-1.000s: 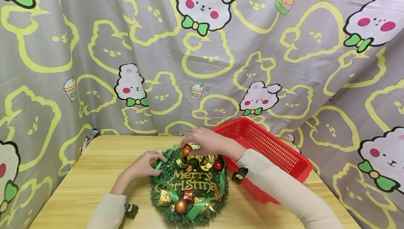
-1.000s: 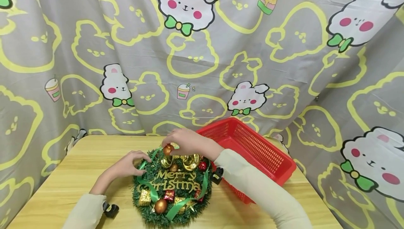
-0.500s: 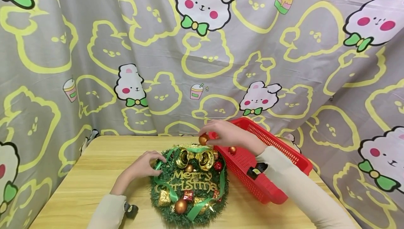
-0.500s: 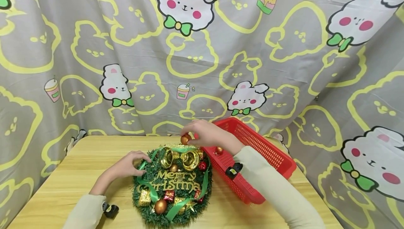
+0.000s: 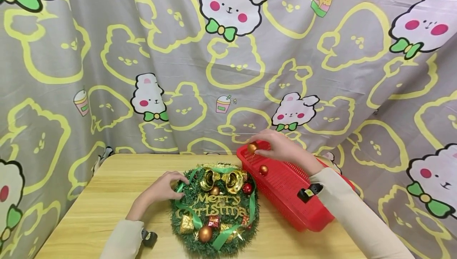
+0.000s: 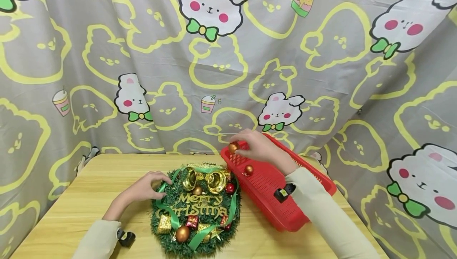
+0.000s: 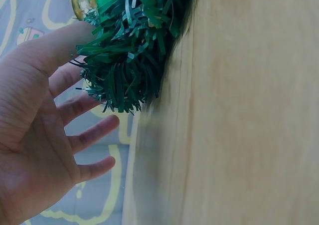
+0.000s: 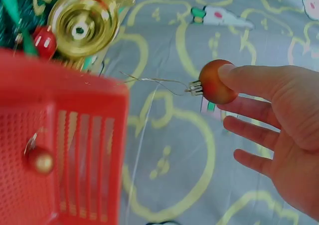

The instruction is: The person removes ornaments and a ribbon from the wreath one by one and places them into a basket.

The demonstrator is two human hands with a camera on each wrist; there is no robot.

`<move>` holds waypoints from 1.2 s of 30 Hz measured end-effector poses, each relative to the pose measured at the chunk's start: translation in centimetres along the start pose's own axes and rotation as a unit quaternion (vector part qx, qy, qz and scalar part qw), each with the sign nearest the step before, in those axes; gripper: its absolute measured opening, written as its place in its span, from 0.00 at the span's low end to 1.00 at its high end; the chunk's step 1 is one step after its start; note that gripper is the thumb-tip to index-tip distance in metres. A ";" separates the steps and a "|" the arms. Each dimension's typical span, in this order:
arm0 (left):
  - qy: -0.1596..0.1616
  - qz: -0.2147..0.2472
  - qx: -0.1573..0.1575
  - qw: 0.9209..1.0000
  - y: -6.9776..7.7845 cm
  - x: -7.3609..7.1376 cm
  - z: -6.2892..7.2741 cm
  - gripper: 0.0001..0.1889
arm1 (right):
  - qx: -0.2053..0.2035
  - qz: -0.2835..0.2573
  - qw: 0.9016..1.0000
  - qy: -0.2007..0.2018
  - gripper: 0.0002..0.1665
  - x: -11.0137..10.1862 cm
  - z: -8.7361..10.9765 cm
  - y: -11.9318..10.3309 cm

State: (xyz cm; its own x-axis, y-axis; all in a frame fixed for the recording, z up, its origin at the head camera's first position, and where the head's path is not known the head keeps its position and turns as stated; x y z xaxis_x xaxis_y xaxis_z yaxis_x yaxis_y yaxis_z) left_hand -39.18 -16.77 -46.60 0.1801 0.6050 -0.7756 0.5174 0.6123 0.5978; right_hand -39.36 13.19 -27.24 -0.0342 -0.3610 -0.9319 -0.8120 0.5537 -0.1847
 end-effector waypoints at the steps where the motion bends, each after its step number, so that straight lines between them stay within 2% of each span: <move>1: 0.000 0.001 0.001 1.000 0.0 0.0 0.0 0.19 | 0.005 0.001 1.000 0.007 0.22 -0.1 0.2 0.6; 13: -0.002 0.003 -0.006 1.000 0.2 0.0 -0.1 0.19 | 0.072 0.046 0.996 0.035 0.19 0.3 2.4 6.9; 23: -0.004 -0.001 -0.015 1.000 0.2 0.0 0.1 0.18 | 0.077 0.108 0.990 0.041 0.17 3.1 3.4 11.1; 30: -0.001 -0.003 -0.013 1.000 0.2 0.0 0.1 0.18 | 0.062 0.136 0.988 0.049 0.17 5.2 4.2 12.5; 36: 0.002 -0.007 -0.002 1.000 0.3 -0.1 0.0 0.18 | 0.064 0.148 0.986 0.035 0.16 6.7 4.6 13.1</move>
State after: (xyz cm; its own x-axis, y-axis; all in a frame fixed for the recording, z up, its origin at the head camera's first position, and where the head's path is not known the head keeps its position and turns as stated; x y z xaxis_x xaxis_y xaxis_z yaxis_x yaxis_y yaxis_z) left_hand -39.00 -16.64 -46.38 0.1696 0.5980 -0.7833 0.5165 0.6230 0.5874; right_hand -47.54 21.47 -37.31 -0.3036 -0.2180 -0.9275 -0.6803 0.7312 0.0508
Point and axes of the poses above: each hand's wrist, its own z-axis away from the middle knuckle, its own x-axis out of the palm, y = z × x, the point moved 9 cm from there along -z, towards the middle knuckle, and after that the axes turned 3 degrees about -z, right-handed, at the moved point
